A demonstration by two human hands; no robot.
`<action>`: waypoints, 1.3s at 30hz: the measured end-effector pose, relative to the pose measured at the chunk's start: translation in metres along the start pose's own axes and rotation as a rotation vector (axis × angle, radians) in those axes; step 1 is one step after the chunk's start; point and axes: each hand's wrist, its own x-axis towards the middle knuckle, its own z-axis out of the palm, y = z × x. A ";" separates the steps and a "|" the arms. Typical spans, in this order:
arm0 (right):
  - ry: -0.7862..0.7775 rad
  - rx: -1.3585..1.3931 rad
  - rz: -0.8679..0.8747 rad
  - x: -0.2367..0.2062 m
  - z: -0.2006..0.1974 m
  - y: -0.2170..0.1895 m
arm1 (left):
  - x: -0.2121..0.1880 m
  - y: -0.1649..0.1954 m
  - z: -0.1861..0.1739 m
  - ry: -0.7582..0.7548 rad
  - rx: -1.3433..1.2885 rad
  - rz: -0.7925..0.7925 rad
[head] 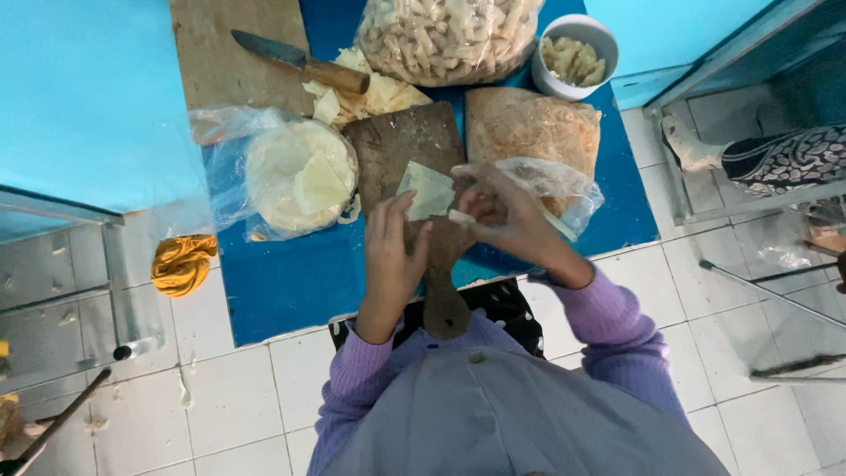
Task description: The person places thin slices of filling onto round flatbreads on a wooden board, folds the breads over the filling by hand, and stacks the folded breads on the blue table, working through them one at a time. A spoon is used to scoop brown filling powder from a plastic bag.
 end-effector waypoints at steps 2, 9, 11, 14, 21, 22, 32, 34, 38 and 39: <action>-0.021 -0.291 0.011 0.001 -0.031 -0.021 | 0.002 -0.003 -0.003 0.016 0.029 0.005; 0.360 -0.690 -0.358 0.083 -0.149 -0.070 | 0.006 -0.003 -0.003 -0.003 0.076 -0.022; 0.452 -0.710 -0.541 0.091 -0.150 -0.072 | 0.005 -0.002 -0.001 0.010 0.098 -0.012; 0.403 -0.506 -0.678 0.065 -0.128 -0.072 | 0.004 -0.004 0.000 0.014 0.137 -0.035; 0.521 -0.502 -0.326 -0.036 -0.074 -0.059 | 0.006 -0.010 0.008 0.008 0.373 -0.080; 0.552 -0.532 -0.277 -0.045 -0.072 -0.054 | 0.005 -0.010 0.009 0.008 0.383 -0.094; 0.625 -0.611 -0.129 -0.066 -0.089 -0.018 | 0.005 -0.018 0.024 -0.011 0.354 -0.170; 0.588 -0.605 -0.159 -0.056 -0.104 -0.016 | 0.005 -0.019 0.026 -0.020 0.289 -0.200; 0.557 -0.639 -0.335 0.017 -0.165 -0.014 | 0.006 -0.024 0.027 0.030 0.177 -0.179; 0.511 -0.709 -0.387 0.046 -0.181 -0.013 | 0.005 -0.024 0.027 0.045 0.156 -0.170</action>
